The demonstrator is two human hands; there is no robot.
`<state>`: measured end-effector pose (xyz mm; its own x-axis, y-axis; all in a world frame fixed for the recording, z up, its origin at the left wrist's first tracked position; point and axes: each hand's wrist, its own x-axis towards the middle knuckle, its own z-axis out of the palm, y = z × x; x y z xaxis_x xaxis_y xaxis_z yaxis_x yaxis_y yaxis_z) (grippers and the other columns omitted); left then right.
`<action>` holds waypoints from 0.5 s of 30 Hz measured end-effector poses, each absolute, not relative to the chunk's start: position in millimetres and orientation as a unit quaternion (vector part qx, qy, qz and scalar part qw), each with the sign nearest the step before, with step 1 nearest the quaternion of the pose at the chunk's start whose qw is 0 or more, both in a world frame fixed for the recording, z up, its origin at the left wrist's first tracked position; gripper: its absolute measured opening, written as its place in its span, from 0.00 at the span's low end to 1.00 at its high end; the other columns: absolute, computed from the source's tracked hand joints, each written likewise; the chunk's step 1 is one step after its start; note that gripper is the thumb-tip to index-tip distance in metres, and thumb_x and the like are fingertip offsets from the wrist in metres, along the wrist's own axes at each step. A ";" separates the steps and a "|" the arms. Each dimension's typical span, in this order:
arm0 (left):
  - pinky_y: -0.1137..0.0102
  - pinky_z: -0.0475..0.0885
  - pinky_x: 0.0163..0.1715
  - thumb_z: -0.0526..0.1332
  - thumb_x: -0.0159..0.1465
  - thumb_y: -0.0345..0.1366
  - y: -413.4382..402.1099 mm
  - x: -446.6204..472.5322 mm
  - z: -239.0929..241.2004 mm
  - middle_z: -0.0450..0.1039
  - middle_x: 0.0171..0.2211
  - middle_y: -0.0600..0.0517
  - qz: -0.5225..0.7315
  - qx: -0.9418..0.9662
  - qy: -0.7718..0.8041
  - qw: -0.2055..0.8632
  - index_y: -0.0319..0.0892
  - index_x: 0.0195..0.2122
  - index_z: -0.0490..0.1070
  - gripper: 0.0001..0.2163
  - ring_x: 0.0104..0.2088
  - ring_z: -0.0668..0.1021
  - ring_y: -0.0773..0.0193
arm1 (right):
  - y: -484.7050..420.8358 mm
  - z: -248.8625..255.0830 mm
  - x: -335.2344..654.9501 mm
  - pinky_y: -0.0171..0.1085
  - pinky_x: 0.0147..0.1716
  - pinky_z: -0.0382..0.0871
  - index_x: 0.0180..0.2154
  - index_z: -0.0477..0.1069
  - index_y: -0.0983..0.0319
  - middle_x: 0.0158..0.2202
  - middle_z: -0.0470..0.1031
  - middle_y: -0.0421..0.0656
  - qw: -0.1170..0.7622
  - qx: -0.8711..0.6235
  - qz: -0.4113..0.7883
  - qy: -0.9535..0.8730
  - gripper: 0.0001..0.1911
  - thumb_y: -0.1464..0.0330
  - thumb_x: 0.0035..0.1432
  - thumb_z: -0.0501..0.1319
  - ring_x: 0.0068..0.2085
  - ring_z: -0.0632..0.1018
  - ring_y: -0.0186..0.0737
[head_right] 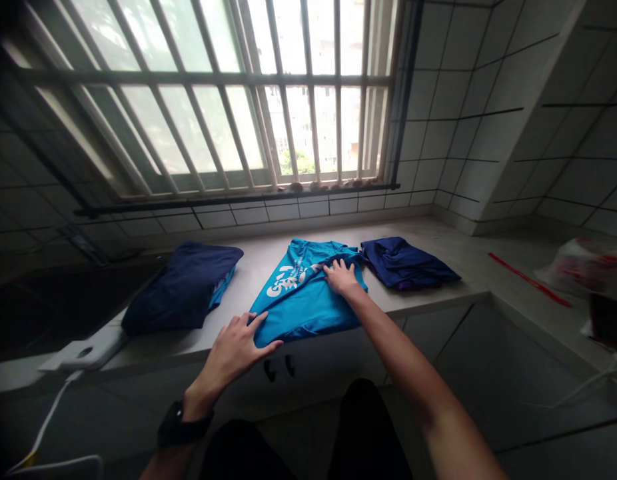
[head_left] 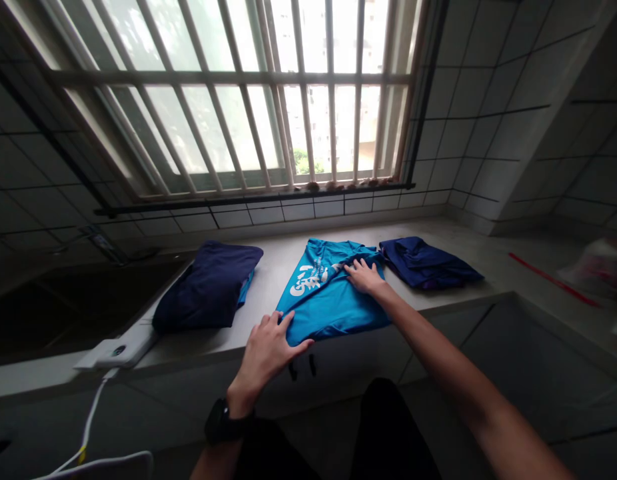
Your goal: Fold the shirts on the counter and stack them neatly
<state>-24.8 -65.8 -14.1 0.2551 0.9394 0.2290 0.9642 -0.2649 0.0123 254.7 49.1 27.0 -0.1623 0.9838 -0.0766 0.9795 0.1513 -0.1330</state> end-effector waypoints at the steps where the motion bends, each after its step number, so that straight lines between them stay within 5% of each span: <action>1: 0.53 0.74 0.54 0.67 0.62 0.52 -65.7 -30.9 -16.1 0.75 0.58 0.40 -0.104 -0.799 -0.589 0.061 0.46 0.63 0.72 0.30 0.55 0.76 0.44 | 37.8 27.8 253.3 0.58 0.69 0.53 0.72 0.58 0.58 0.75 0.53 0.54 0.041 -0.638 0.054 -0.767 0.28 0.66 0.75 0.48 0.74 0.57 0.56; 5: 0.57 0.75 0.52 0.67 0.58 0.29 -58.7 -65.9 -39.3 0.74 0.61 0.44 -0.156 -0.841 -0.515 0.063 0.50 0.62 0.73 0.29 0.56 0.78 0.48 | -38.6 1.5 258.6 0.50 0.61 0.67 0.68 0.66 0.59 0.68 0.66 0.55 0.152 -0.575 0.029 -0.803 0.27 0.60 0.71 0.56 0.64 0.72 0.55; 8: 0.58 0.76 0.51 0.61 0.57 0.21 -52.1 -82.5 -55.1 0.77 0.58 0.45 -0.194 -0.861 -0.461 0.088 0.50 0.61 0.73 0.31 0.55 0.79 0.50 | -81.3 -33.6 274.1 0.55 0.64 0.64 0.70 0.62 0.55 0.71 0.63 0.54 0.153 -0.514 0.025 -0.844 0.41 0.62 0.58 0.71 0.69 0.66 0.59; 12: 0.61 0.76 0.47 0.57 0.63 0.23 -50.5 -86.4 -52.2 0.82 0.48 0.47 -0.246 -0.878 -0.395 0.115 0.47 0.52 0.78 0.20 0.48 0.81 0.54 | -88.0 -56.1 287.7 0.51 0.59 0.70 0.60 0.72 0.57 0.61 0.75 0.51 0.251 -0.502 -0.038 -0.827 0.28 0.81 0.61 0.58 0.61 0.75 0.50; 15: 0.64 0.76 0.45 0.54 0.68 0.26 -59.1 -88.1 -40.4 0.82 0.38 0.49 -0.323 -0.867 -0.361 0.116 0.45 0.46 0.79 0.15 0.40 0.82 0.58 | -83.2 -51.0 292.2 0.45 0.49 0.76 0.51 0.75 0.58 0.46 0.81 0.48 0.343 -0.461 -0.063 -0.816 0.23 0.82 0.63 0.52 0.47 0.81 0.46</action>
